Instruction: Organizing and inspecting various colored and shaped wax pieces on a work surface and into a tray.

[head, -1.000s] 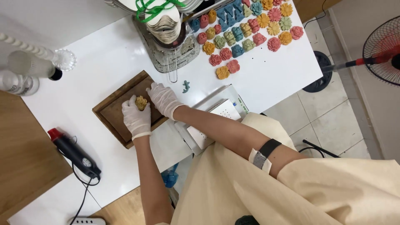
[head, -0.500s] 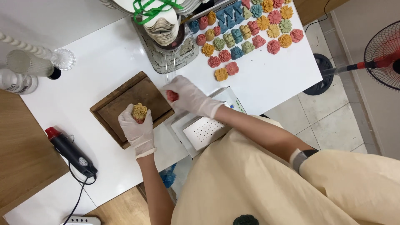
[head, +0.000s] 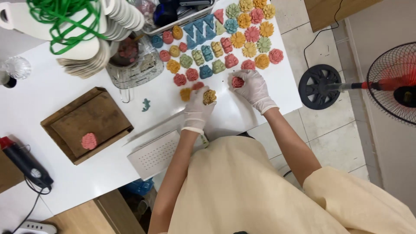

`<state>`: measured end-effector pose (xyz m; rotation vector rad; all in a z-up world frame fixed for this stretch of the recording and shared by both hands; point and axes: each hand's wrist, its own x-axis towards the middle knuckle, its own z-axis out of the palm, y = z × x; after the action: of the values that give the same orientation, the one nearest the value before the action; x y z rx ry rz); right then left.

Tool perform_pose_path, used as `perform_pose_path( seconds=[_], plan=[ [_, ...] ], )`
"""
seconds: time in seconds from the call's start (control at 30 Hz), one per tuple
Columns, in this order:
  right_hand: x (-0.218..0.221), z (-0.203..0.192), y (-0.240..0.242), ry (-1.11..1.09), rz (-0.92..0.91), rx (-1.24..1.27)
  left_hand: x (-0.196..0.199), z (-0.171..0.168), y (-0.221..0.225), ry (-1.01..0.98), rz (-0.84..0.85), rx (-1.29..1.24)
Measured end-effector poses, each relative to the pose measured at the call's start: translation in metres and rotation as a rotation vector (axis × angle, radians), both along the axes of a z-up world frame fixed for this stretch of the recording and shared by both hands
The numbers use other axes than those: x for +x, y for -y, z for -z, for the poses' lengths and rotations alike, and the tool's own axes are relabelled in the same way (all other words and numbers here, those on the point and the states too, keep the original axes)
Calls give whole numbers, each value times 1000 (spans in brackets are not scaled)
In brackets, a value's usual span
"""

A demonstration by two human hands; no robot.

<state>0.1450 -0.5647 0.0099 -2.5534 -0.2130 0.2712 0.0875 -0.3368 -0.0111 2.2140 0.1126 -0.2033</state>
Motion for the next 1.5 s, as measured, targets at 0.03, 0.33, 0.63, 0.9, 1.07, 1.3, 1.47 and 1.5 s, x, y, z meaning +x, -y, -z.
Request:
perform_pose_path(
  seconds=[0.03,0.33,0.63,0.9,1.07,1.3,1.47,1.5],
  plan=[
    [6,6,5,-11,-8,5,5,18,18,-11,-8,5],
    [27,61,34,83,-197,-100,29,96,95,-142,-137,111],
    [20,82,42,160,-205,-89,28,79,106,-91,-249,105],
    [15,72,59,150,-113,-118,23,100,118,-68,-453,-36],
    [22,81,57,206,-108,-143,28,101,122,-50,-467,-58],
    [27,81,53,193,-75,-117,37,88,121,-54,-415,17],
    [27,84,54,215,-72,-106,40,88,121,-76,-430,9],
    [27,85,53,215,-69,-104,41,88,121,-87,-438,-11]
  ],
)
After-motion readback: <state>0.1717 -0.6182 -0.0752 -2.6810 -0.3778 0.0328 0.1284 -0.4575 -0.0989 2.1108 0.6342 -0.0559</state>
